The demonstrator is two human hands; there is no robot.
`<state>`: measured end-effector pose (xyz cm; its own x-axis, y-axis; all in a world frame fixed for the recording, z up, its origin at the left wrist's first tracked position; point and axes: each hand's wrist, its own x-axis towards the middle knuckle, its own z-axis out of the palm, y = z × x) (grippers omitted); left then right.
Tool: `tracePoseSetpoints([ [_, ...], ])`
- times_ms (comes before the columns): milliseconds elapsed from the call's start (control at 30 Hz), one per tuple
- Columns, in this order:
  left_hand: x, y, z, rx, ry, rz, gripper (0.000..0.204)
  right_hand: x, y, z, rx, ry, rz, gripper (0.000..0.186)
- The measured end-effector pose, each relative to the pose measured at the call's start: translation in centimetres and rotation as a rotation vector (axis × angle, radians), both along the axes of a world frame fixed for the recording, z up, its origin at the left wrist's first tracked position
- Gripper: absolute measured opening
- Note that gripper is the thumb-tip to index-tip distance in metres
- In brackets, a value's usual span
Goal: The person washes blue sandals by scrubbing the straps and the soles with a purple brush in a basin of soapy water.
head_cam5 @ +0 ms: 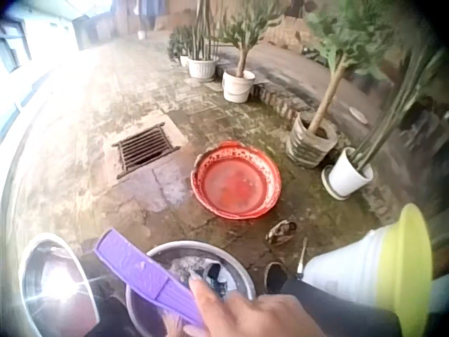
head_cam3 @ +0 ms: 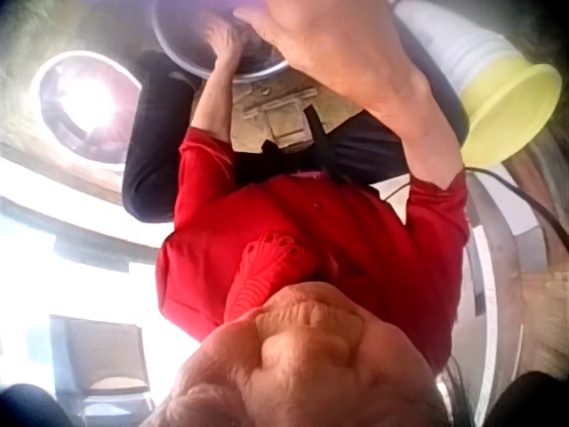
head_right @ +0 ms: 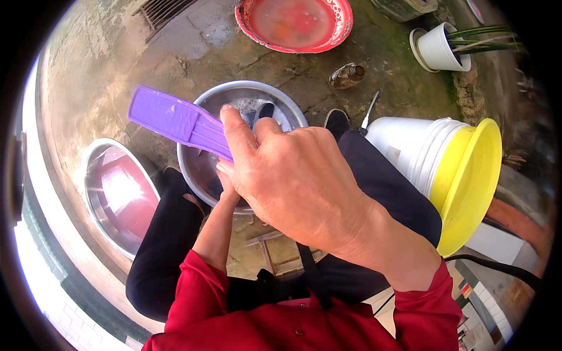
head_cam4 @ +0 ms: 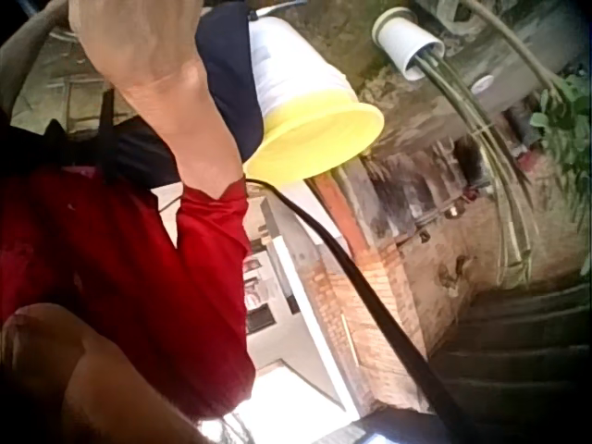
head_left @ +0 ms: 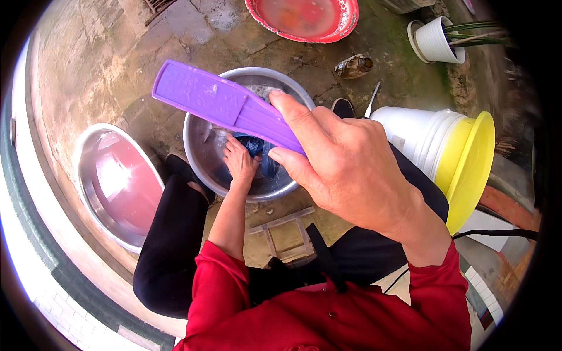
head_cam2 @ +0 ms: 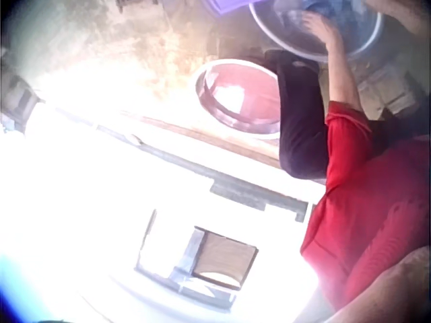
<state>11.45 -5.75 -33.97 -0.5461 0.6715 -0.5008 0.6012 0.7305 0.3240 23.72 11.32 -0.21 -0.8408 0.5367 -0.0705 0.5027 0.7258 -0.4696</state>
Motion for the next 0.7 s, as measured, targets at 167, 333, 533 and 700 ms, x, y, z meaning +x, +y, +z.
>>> tracePoseSetpoints([
  [167, -2.3, 0.6, 6.7, -0.02, 0.012, -0.107, 0.114, 0.9, 0.4, -0.5, -0.005, 0.085, -0.04, 0.042],
  [333, -6.1, 1.1, 11.5, 0.067, -0.448, 0.22, 0.065, 1.4, 1.7, -0.5, 0.023, 0.223, -0.068, 0.025],
  [533, -6.1, -0.4, 21.7, 0.179, -1.423, 0.762, 0.057, 1.1, 2.7, -0.7, -0.136, 0.283, -0.123, 0.03],
  [700, -3.6, 0.0, 26.8, 0.308, -1.88, 0.698, 0.071, 1.1, 3.7, -1.1, -0.345, 0.369, -0.156, 0.034],
])
